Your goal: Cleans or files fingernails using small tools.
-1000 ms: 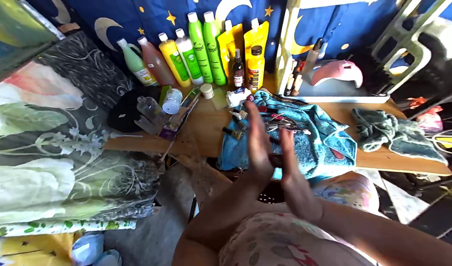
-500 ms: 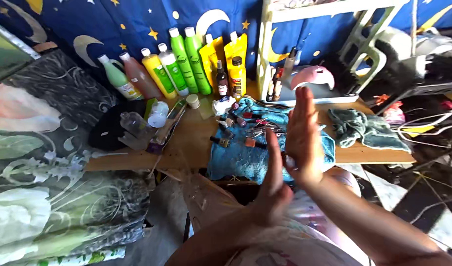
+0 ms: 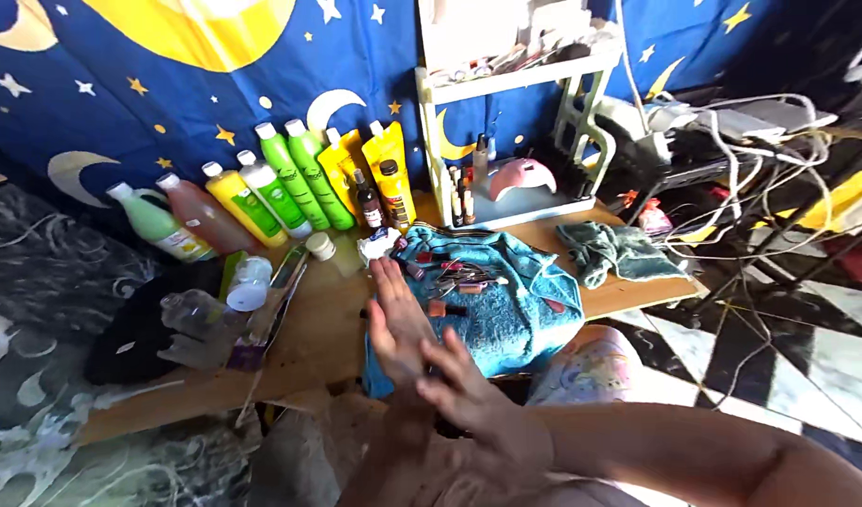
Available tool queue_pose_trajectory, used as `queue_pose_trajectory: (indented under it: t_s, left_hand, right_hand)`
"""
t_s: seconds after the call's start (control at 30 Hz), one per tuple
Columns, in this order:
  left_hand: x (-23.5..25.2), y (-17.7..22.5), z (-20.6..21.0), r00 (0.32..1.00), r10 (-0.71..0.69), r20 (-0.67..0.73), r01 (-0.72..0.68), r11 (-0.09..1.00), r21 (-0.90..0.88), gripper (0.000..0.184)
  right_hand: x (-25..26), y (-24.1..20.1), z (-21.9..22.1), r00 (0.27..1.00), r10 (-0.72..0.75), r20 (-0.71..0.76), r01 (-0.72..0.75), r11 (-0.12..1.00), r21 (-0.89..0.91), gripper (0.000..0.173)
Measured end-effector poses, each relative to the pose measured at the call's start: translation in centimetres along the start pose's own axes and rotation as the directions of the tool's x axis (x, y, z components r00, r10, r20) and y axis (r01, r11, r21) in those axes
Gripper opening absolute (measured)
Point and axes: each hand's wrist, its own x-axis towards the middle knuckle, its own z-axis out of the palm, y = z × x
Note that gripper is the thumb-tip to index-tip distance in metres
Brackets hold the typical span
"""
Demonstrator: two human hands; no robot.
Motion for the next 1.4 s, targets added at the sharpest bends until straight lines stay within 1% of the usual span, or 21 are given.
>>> queue_pose_trajectory:
  t_s: [0.07,0.13,0.23,0.33,0.4,0.47,0.6,0.67,0.7,0.77,0.8,0.83,0.97,1.03,1.1,1.13,1.17,1.27,1.3,1.33,1.4]
  left_hand:
    - [-2.9,-1.3,2.6,1.000,0.020,0.003,-0.020,0.995,0.102,0.068]
    - [-5.6,-2.3,2.6,0.970,-0.050,0.236,-0.015,0.964,0.266,0.084]
    - [-2.6,-1.1,1.4,0.981,-0.194,0.031,0.193,0.981,0.027,0.068]
    - [-0.4,-0.4,-0.5,0.981,-0.192,-0.029,0.190,0.979,-0.069,0.059]
    - [-3.3,-1.4,2.4,0.985,-0.154,-0.075,0.159,0.984,0.074,0.060]
    - [-5.4,-2.0,2.4,0.968,-0.149,0.200,0.083,0.948,0.308,0.080]
    - [-0.9,0.9,2.5,0.958,-0.278,-0.072,0.286,0.944,0.167,0.062]
    - [0.4,-0.5,0.3,0.994,-0.106,-0.015,0.107,0.975,0.193,0.057]
    - [-0.6,-1.5,0.9,0.999,-0.016,-0.035,0.026,0.958,0.287,0.054]
    - [-4.1,-2.4,2.6,0.986,-0.136,0.100,0.091,0.925,0.368,0.073]
    - [-5.3,-2.8,2.6,0.967,-0.184,0.176,0.106,0.918,0.381,0.082]
    - [-5.5,-2.9,2.5,0.958,-0.220,0.184,0.141,0.921,0.362,0.083]
    - [0.0,-1.3,0.2,0.910,-0.385,-0.155,0.407,0.900,0.154,0.067]
    - [-0.7,-1.9,1.4,0.923,-0.320,-0.215,0.363,0.908,0.210,0.062]
    - [-4.0,-3.0,3.1,0.964,-0.263,-0.030,0.259,0.915,0.311,0.066]
    - [-4.8,-3.2,3.4,0.960,-0.268,0.077,0.230,0.916,0.329,0.069]
    - [-4.6,-3.4,3.4,0.955,-0.289,0.071,0.249,0.907,0.339,0.068]
    - [0.5,-2.3,2.2,0.858,-0.460,-0.230,0.508,0.827,0.242,0.064]
    - [1.7,-2.4,1.3,0.833,-0.490,-0.256,0.539,0.822,0.182,0.065]
    - [1.8,-2.6,1.3,0.827,-0.481,-0.292,0.538,0.827,0.163,0.064]
    - [-0.9,-3.5,4.1,0.859,-0.404,-0.313,0.485,0.838,0.251,0.059]
  right_hand:
    - [2.9,2.3,-2.0,0.967,0.212,-0.137,-0.182,0.962,0.203,0.073]
    - [4.7,4.1,-4.5,0.859,0.478,-0.186,-0.377,0.834,0.403,0.075]
    - [1.8,2.2,-1.2,0.944,0.267,-0.194,-0.229,0.954,0.195,0.077]
    - [-0.1,1.2,0.6,0.993,0.100,-0.067,-0.091,0.988,0.123,0.067]
    - [2.4,3.3,-1.2,0.914,0.362,-0.185,-0.280,0.890,0.358,0.067]
    - [3.9,5.2,-3.6,0.764,0.611,-0.207,-0.449,0.734,0.510,0.069]
    - [0.1,1.3,0.4,0.947,0.270,-0.173,-0.221,0.940,0.259,0.082]
    - [-0.1,0.8,0.8,0.964,0.226,-0.143,-0.187,0.951,0.244,0.078]
    - [1.0,1.5,0.0,0.923,0.346,-0.171,-0.269,0.895,0.357,0.075]
    - [3.6,3.7,-3.1,0.704,0.683,-0.192,-0.464,0.648,0.604,0.066]
    - [3.7,4.8,-4.0,0.616,0.769,-0.167,-0.487,0.539,0.687,0.065]
    - [3.2,4.9,-3.9,0.604,0.781,-0.160,-0.486,0.520,0.702,0.066]
    - [-0.5,-0.3,-0.4,0.856,0.516,-0.009,-0.440,0.739,0.510,0.079]
    - [1.0,0.6,-1.6,0.744,0.667,0.037,-0.559,0.592,0.581,0.077]
    - [3.6,3.7,-3.7,0.450,0.893,0.001,-0.636,0.319,0.702,0.060]
    - [3.7,4.9,-4.6,0.398,0.917,0.034,-0.615,0.239,0.752,0.061]
    - [3.2,5.0,-4.5,0.435,0.900,0.020,-0.603,0.275,0.749,0.062]
    - [0.7,0.6,-2.1,0.718,0.696,0.004,-0.578,0.593,0.560,0.069]
    - [0.5,-0.2,-2.0,0.744,0.666,0.048,-0.578,0.607,0.545,0.075]
    - [1.0,-0.1,-2.3,0.713,0.699,0.055,-0.605,0.574,0.552,0.077]
    - [3.0,3.0,-3.7,0.516,0.856,-0.032,-0.625,0.401,0.669,0.062]
